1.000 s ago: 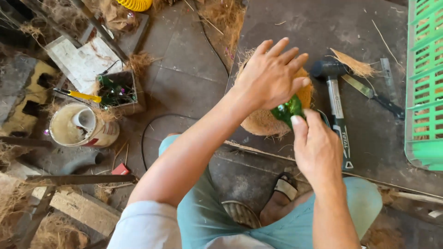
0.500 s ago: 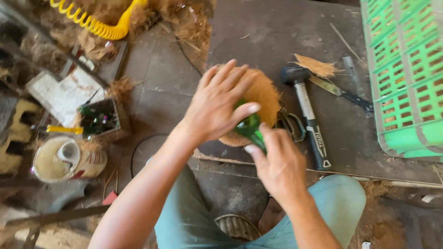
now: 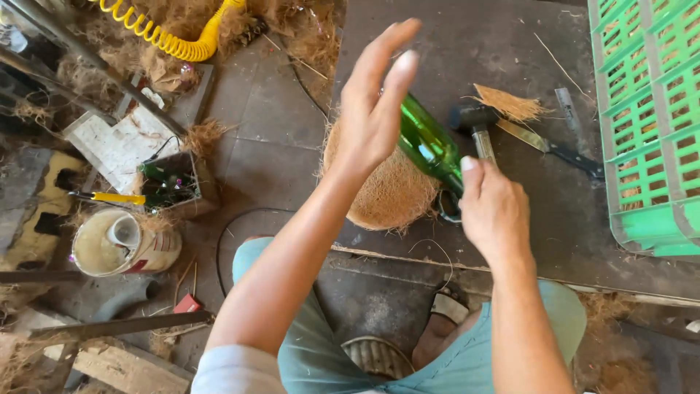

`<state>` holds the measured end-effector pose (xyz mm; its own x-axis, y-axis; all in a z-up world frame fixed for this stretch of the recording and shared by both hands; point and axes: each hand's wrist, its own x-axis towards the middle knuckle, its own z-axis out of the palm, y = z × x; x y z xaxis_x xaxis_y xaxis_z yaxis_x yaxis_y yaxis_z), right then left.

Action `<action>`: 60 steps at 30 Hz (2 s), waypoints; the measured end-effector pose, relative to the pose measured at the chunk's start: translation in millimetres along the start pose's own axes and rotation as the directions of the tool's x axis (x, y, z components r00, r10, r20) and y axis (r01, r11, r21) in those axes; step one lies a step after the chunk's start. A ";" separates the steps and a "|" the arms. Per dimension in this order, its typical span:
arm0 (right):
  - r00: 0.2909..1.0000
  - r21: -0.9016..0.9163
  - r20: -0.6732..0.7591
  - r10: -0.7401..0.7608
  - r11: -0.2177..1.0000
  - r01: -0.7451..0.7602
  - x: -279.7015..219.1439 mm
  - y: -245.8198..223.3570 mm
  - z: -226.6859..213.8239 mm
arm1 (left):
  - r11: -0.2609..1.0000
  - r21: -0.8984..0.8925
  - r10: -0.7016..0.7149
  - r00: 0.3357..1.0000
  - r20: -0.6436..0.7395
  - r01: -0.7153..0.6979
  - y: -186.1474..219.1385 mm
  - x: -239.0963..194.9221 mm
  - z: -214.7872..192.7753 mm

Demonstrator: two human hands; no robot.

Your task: The person presses a circular coconut fiber mat on a workbench, sprays it with a spray gun, dries it with a hair dryer, and then smooths the surface using a green glass bottle. The person handles the mat and tools directly without visible secondary items.

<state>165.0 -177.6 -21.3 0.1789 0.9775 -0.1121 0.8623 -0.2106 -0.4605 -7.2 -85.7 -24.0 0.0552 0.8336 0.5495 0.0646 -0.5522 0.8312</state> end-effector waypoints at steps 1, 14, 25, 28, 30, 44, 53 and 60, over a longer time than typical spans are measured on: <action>0.998 0.054 0.039 0.057 0.997 -0.059 6.8 1.5 -3.6 | 0.987 0.156 0.031 1.000 0.005 -0.031 6.3 -9.9 -7.7; 0.999 0.844 -0.023 -0.042 0.534 0.042 23.1 46.2 -7.4 | 0.500 0.852 -0.440 0.801 0.407 -0.158 -1.5 -84.0 -25.8; 0.999 0.878 -0.024 -0.032 0.478 0.036 -22.3 76.6 41.1 | 0.547 0.827 -0.350 0.863 0.364 -0.127 -4.8 -82.7 -33.0; 0.999 0.901 0.022 -0.031 0.433 -0.007 -47.1 79.6 50.8 | 0.537 0.835 -0.376 0.853 0.363 -0.118 -3.6 -85.7 -31.8; 0.999 0.911 0.042 -0.029 0.411 -0.026 -59.5 77.3 58.1 | 0.528 0.840 -0.375 0.853 0.363 -0.125 -2.1 -83.7 -31.3; 0.974 0.973 0.111 0.197 0.179 -0.147 -98.5 34.7 100.1 | 0.558 0.813 -0.387 0.814 0.433 -0.167 1.9 -86.8 -11.5; 0.901 0.201 -0.322 -0.292 0.909 0.366 -80.1 90.2 30.9 | 0.935 0.355 0.004 1.000 -0.027 0.006 30.0 -86.6 -31.8; 0.944 0.292 -0.124 -0.306 0.898 0.330 -62.3 82.5 5.6 | 0.729 0.644 0.080 0.963 0.256 -0.232 37.9 -107.8 -18.4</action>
<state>222.4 -255.9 -57.3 -0.0367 0.9888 0.1444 0.6949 0.1290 -0.7074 -29.0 -196.3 -50.2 0.3138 0.7563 0.5740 0.6761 -0.6024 0.4242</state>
